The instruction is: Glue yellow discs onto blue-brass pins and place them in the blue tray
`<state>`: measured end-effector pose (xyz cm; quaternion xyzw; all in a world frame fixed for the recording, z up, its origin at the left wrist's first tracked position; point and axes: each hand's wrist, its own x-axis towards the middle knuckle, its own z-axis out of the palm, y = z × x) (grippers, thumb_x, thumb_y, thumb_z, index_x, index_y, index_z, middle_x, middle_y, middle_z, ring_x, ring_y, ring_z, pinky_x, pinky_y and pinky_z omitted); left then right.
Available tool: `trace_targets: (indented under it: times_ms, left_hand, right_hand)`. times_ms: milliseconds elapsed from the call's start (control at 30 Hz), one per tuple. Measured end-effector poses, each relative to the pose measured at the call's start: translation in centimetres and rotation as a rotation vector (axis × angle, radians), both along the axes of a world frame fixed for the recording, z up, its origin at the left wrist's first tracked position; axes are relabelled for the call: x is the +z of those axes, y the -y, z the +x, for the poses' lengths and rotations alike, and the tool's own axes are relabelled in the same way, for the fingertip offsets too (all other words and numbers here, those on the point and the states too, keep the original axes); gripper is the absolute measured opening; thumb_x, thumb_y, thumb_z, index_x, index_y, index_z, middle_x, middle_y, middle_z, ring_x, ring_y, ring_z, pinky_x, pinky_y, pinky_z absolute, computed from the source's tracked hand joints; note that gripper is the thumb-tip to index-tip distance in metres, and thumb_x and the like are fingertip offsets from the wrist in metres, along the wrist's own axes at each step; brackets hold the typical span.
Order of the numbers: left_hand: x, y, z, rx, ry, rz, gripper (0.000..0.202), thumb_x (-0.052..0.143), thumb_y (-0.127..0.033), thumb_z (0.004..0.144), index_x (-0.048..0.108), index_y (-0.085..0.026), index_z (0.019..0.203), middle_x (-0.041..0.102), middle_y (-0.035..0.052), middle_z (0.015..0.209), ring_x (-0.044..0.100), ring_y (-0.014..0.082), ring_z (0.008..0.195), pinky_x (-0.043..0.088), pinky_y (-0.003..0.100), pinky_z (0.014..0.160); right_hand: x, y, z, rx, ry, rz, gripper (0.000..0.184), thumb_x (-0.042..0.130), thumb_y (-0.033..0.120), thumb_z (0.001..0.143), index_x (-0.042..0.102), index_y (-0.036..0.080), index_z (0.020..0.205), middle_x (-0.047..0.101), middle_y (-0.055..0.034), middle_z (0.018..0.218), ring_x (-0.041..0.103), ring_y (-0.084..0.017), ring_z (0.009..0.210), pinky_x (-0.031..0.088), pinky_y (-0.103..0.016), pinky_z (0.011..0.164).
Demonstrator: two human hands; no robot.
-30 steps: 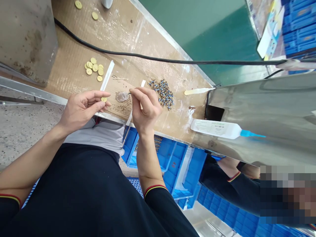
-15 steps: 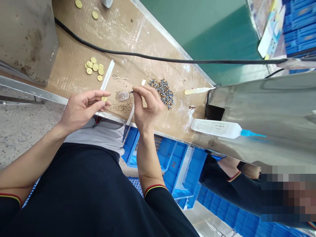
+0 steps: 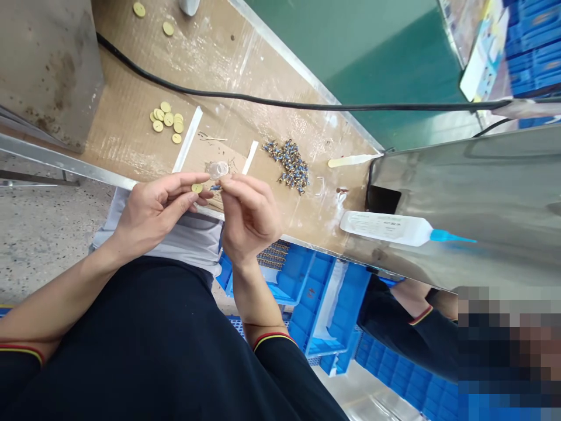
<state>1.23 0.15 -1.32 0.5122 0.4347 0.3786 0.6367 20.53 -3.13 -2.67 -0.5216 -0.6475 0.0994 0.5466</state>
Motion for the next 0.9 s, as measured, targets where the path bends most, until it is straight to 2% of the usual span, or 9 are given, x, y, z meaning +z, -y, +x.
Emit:
trace_targets:
  times_ms: [133, 367, 500, 667, 767, 900]
  left_hand:
    - [0.3, 0.3, -0.1, -0.025, -0.004, 0.05, 0.032, 0.082, -0.043, 0.115, 0.088, -0.034, 0.145, 0.092, 0.0022, 0.113, 0.09, 0.0215, 0.1, 0.078, 0.035, 0.101]
    - [0.4, 0.4, -0.1, -0.026, 0.006, 0.069, 0.031, 0.081, -0.038, 0.116, 0.088, -0.036, 0.146, 0.092, 0.0009, 0.115, 0.09, 0.0192, 0.1, 0.077, 0.031, 0.098]
    - [0.5, 0.6, 0.0, -0.019, -0.014, 0.076, 0.031, 0.081, -0.034, 0.116, 0.088, -0.034, 0.146, 0.092, 0.0006, 0.116, 0.09, 0.0197, 0.101, 0.077, 0.034, 0.106]
    - [0.6, 0.7, -0.2, -0.024, -0.063, 0.107, 0.034, 0.079, -0.032, 0.116, 0.085, -0.032, 0.149, 0.093, 0.0014, 0.121, 0.091, 0.0208, 0.102, 0.076, 0.036, 0.107]
    - [0.6, 0.9, -0.3, -0.028, -0.127, 0.176, 0.04, 0.077, -0.032, 0.117, 0.08, -0.029, 0.156, 0.093, 0.0023, 0.125, 0.092, 0.02, 0.104, 0.075, 0.033, 0.107]
    - [0.6, 1.2, -0.4, -0.044, -0.23, 0.366, 0.043, 0.071, -0.029, 0.121, 0.072, -0.024, 0.164, 0.091, 0.0047, 0.134, 0.091, 0.0189, 0.115, 0.072, 0.028, 0.108]
  right_hand:
    - [-0.5, -0.1, -1.0, 0.063, -0.044, 0.045, 0.035, 0.074, 0.017, 0.115, 0.084, 0.039, 0.14, 0.087, 0.0013, 0.127, 0.088, -0.019, 0.116, 0.078, -0.037, 0.099]
    - [-0.5, 0.0, -0.7, 0.075, -0.051, 0.041, 0.038, 0.074, 0.013, 0.113, 0.085, 0.038, 0.14, 0.088, 0.0005, 0.127, 0.089, -0.019, 0.116, 0.078, -0.036, 0.099]
    - [-0.5, 0.1, -0.6, 0.082, -0.055, 0.025, 0.042, 0.074, 0.014, 0.114, 0.084, 0.042, 0.144, 0.088, 0.0026, 0.129, 0.089, -0.019, 0.118, 0.077, -0.037, 0.104]
    - [-0.4, 0.1, -0.4, 0.077, 0.011, 0.061, 0.044, 0.076, 0.012, 0.113, 0.084, 0.042, 0.145, 0.089, 0.0023, 0.129, 0.089, -0.019, 0.117, 0.078, -0.036, 0.101]
    - [-0.1, 0.1, -0.3, 0.073, 0.065, 0.092, 0.045, 0.075, 0.01, 0.113, 0.083, 0.04, 0.146, 0.089, 0.0013, 0.128, 0.09, -0.018, 0.114, 0.079, -0.035, 0.098]
    - [0.0, 0.3, 0.0, 0.059, 0.156, 0.129, 0.044, 0.076, 0.008, 0.111, 0.084, 0.035, 0.144, 0.09, 0.0001, 0.126, 0.091, -0.018, 0.111, 0.079, -0.034, 0.097]
